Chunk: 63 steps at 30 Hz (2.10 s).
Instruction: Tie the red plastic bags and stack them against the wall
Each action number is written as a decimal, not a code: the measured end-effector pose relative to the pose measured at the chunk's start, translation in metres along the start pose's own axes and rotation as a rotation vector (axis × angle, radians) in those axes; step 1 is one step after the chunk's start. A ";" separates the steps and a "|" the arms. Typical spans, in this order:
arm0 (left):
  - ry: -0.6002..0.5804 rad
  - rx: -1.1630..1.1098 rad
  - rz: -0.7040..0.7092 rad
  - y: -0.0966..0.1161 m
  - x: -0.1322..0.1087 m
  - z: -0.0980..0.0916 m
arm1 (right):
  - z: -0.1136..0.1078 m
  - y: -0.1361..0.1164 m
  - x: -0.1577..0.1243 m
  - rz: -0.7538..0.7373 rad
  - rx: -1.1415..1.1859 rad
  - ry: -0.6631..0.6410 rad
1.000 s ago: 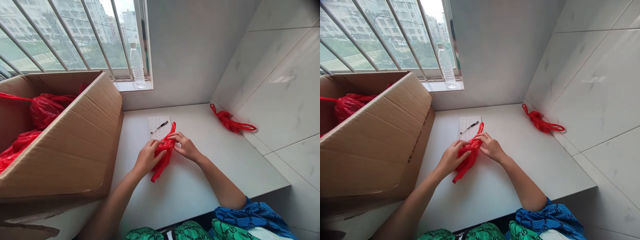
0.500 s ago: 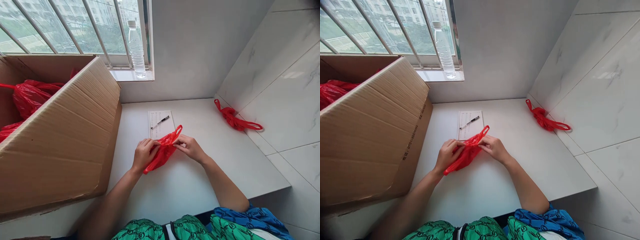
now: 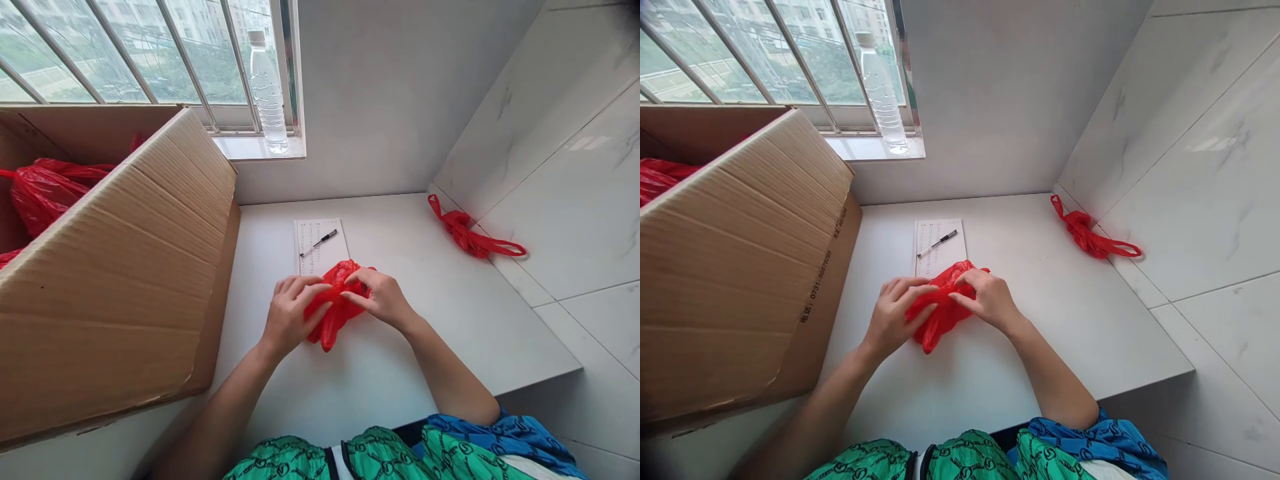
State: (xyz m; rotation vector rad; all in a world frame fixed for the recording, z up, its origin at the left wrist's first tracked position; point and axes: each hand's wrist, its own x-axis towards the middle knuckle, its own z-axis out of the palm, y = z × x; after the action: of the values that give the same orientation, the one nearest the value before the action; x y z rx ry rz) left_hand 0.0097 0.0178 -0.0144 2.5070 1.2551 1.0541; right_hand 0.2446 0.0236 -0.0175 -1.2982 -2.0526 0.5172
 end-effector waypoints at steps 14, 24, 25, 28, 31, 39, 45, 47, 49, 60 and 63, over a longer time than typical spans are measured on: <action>-0.032 0.036 -0.054 -0.021 -0.001 -0.005 | -0.013 0.007 -0.003 0.030 0.101 -0.053; -0.115 0.028 0.157 0.007 0.000 -0.004 | -0.009 -0.013 -0.005 0.090 0.222 -0.054; -0.124 0.040 0.183 0.008 -0.001 -0.002 | -0.007 -0.014 -0.005 0.101 0.259 -0.066; -0.014 0.011 0.110 0.002 -0.002 -0.003 | -0.009 -0.004 -0.004 0.237 0.426 0.052; 0.213 -0.132 -0.133 -0.008 -0.004 -0.010 | -0.018 0.012 -0.002 0.355 0.539 0.320; 0.288 -0.483 -0.031 0.009 -0.003 -0.026 | -0.033 -0.017 -0.010 -0.128 0.193 0.824; 0.112 -0.441 0.249 0.020 -0.004 -0.029 | -0.005 -0.051 -0.015 -0.393 -0.081 0.078; 0.066 -0.417 0.269 0.020 -0.004 -0.029 | 0.008 -0.046 -0.014 -0.215 -0.261 -0.141; 0.003 -0.365 0.285 0.019 -0.003 -0.030 | 0.016 -0.039 -0.014 -0.056 -0.406 -0.229; -0.270 0.400 -0.193 0.019 -0.005 -0.027 | -0.012 -0.034 -0.019 0.116 -0.135 -0.296; -0.266 0.539 -0.212 0.014 -0.012 -0.027 | -0.011 -0.033 -0.022 0.131 -0.084 -0.281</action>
State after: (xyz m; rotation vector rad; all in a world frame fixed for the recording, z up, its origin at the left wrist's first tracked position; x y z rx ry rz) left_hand -0.0041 -0.0047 0.0049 2.6620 1.8547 0.3464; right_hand 0.2382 -0.0108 0.0041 -1.4882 -2.2469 0.7140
